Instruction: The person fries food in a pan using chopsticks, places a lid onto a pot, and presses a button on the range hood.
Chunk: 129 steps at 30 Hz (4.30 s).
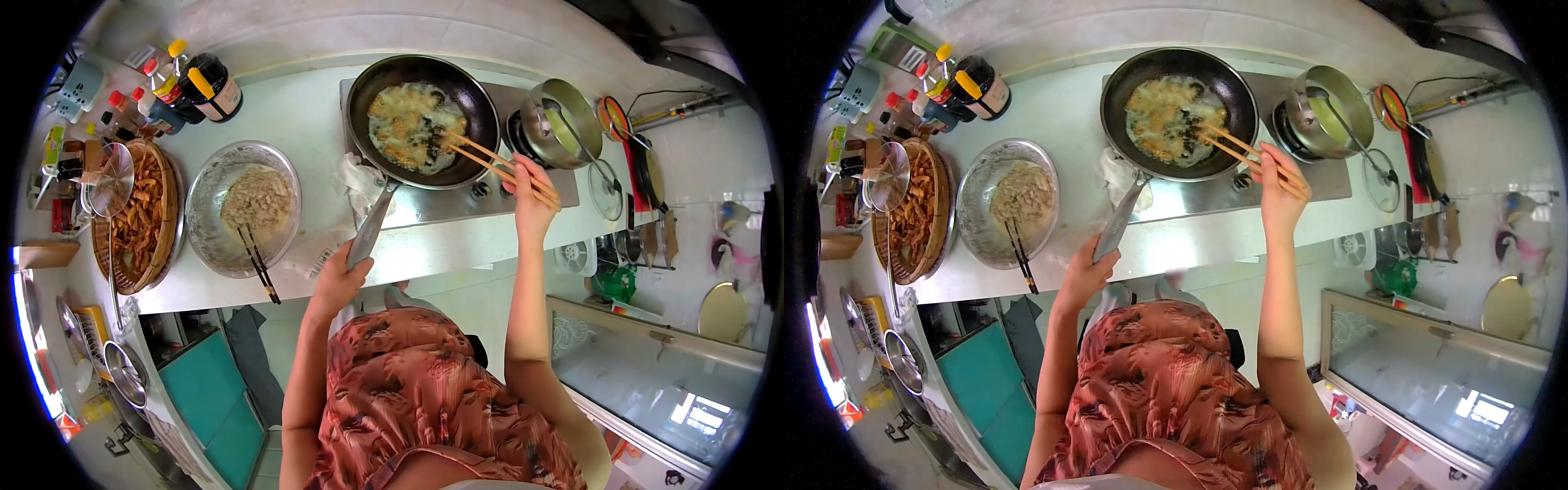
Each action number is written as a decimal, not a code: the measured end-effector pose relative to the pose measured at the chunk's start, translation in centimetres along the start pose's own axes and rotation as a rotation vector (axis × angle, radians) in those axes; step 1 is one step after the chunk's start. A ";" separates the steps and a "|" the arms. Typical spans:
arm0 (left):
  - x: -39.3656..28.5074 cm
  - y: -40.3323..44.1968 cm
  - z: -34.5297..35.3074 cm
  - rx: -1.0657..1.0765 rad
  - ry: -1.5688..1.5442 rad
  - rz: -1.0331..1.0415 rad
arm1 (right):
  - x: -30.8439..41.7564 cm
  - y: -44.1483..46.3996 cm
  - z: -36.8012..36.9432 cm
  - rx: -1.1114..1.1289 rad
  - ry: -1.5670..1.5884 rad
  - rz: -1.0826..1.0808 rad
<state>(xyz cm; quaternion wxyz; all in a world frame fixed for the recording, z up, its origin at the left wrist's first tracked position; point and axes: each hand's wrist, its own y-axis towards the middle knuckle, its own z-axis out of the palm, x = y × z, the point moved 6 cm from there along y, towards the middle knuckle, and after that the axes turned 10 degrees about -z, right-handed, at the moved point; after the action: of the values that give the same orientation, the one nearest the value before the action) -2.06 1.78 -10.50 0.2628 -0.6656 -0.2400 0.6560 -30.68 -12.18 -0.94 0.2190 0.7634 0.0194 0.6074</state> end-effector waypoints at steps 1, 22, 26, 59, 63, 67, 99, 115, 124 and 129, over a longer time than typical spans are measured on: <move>0.0 0.1 -0.3 -0.006 0.007 -0.002 | 0.2 -0.1 -0.3 -0.015 0.018 0.018; -0.2 0.1 -1.4 -0.051 0.042 0.050 | -4.7 -1.8 1.0 -0.274 0.280 0.092; -0.1 0.4 -1.3 -0.023 0.029 0.065 | -6.7 -2.9 -2.6 -0.361 0.338 0.236; -1.0 -0.4 -1.4 -0.032 0.042 0.007 | -4.2 2.2 5.0 -0.031 0.119 -0.109; -1.0 -0.4 -1.4 -0.014 0.041 0.002 | -5.6 2.6 4.1 -0.067 0.083 -0.076; -0.9 -0.3 -1.5 -0.016 0.035 -0.007 | -5.8 2.1 -0.3 -0.194 0.151 -0.025; -0.7 -0.2 -1.3 -0.005 0.037 0.006 | -7.3 1.2 -5.5 -0.420 0.279 0.104; -0.8 -0.2 -1.3 -0.025 0.038 0.040 | -3.1 0.0 5.0 0.030 0.062 -0.086; -0.9 -0.2 -1.2 -0.013 0.026 -0.009 | -3.9 0.3 8.1 -0.020 0.299 0.009; -1.3 -0.6 -1.0 -0.017 -0.006 0.000 | -4.8 0.5 7.5 -0.049 0.225 -0.002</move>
<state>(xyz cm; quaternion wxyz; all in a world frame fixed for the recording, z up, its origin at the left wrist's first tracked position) -1.13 1.31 -9.12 0.2561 -0.6659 -0.2463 0.6560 -25.03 -16.36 -6.47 0.2344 0.6850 0.0296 0.6892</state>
